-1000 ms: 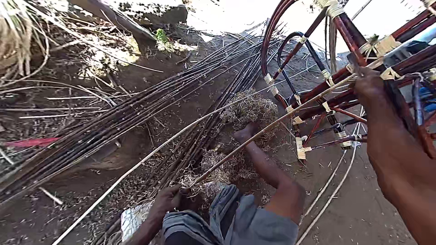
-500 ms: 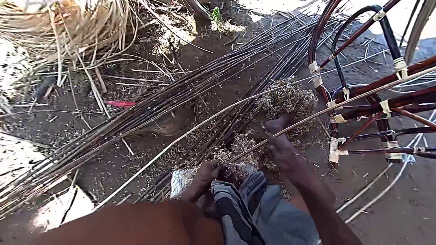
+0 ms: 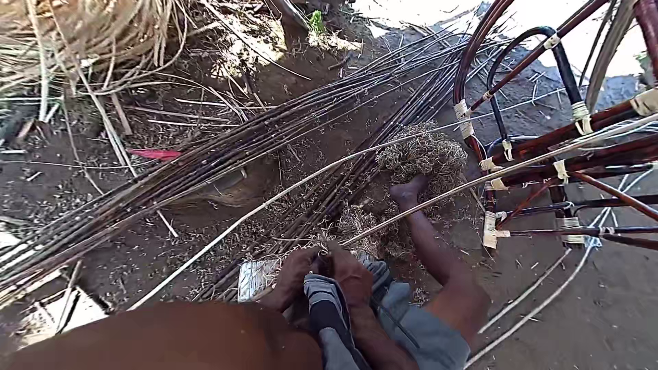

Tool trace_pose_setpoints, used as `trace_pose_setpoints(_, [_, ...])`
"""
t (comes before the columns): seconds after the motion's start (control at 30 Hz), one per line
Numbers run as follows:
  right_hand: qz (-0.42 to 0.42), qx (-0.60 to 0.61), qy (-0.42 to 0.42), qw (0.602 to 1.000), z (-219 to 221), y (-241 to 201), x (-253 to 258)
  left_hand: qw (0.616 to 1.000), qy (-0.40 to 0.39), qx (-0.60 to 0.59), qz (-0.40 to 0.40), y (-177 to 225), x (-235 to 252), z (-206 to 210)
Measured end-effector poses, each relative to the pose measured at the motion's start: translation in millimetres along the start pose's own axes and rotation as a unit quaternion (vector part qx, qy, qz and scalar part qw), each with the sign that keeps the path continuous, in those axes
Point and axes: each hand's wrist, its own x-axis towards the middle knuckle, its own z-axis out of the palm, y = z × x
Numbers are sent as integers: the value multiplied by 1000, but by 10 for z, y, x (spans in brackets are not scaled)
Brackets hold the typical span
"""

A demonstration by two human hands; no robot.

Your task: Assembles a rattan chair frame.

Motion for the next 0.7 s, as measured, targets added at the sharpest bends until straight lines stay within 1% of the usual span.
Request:
trace_pose_setpoints(0.03, [-15,17,-63,998,19,-48,-15,1000,-2,0,2,22,-23,-15])
trace_pose_setpoints(0.07, [-25,35,-120,992,-120,25,76,1000,-7,10,2,54,-7,-38])
trace_pose_setpoints(0.1, [-40,47,-137,989,-366,188,202,1000,-9,20,5,88,20,-56])
trace_pose_setpoints(0.13, [-51,47,-103,992,-702,422,285,999,-9,31,7,97,4,-39])
trace_pose_setpoints(0.17, [-49,37,-32,998,-1143,697,383,999,-10,41,3,108,-16,-22])
trace_pose_setpoints(0.2, [-30,25,65,997,-1610,1033,582,999,-11,48,-4,148,-30,-29])
trace_pose_setpoints(0.23, [1,28,145,989,-2147,1366,797,998,-5,56,-2,176,-43,-34])
trace_pose_setpoints(0.3, [91,9,246,965,-3228,1981,1185,998,13,59,11,171,-31,-18])
trace_pose_setpoints(0.33, [116,4,281,953,-3602,2194,1302,998,22,60,20,161,-31,10])
trace_pose_setpoints(0.37, [134,-11,307,942,-3748,2291,1357,997,30,68,28,161,-48,41])
trace_pose_setpoints(0.4, [139,-31,311,940,-3623,2194,1313,996,33,76,29,182,-50,51])
trace_pose_setpoints(0.43, [129,-54,288,947,-3265,1932,1206,995,35,87,25,198,-9,54])
trace_pose_setpoints(0.47, [113,-76,252,958,-2707,1559,1031,995,28,94,18,228,24,51])
trace_pose_setpoints(0.5, [101,-90,200,970,-2018,1148,751,995,14,99,10,262,14,52])
trace_pose_setpoints(0.53, [79,-97,164,978,-1308,806,508,995,7,103,7,258,0,60])
trace_pose_setpoints(0.57, [60,-76,120,988,-720,462,291,995,11,103,10,234,-9,66])
trace_pose_setpoints(0.6, [40,-49,55,996,-317,191,108,995,12,103,9,208,-23,68])
trace_pose_setpoints(0.63, [27,-33,-25,999,-123,20,0,994,12,106,5,198,-31,69])
trace_pose_setpoints(0.67, [18,-23,-92,995,-112,-23,-18,995,5,103,-7,225,-34,65])
trace_pose_setpoints(0.7, [8,-9,-138,990,-254,48,53,996,-3,92,-14,277,-18,42])
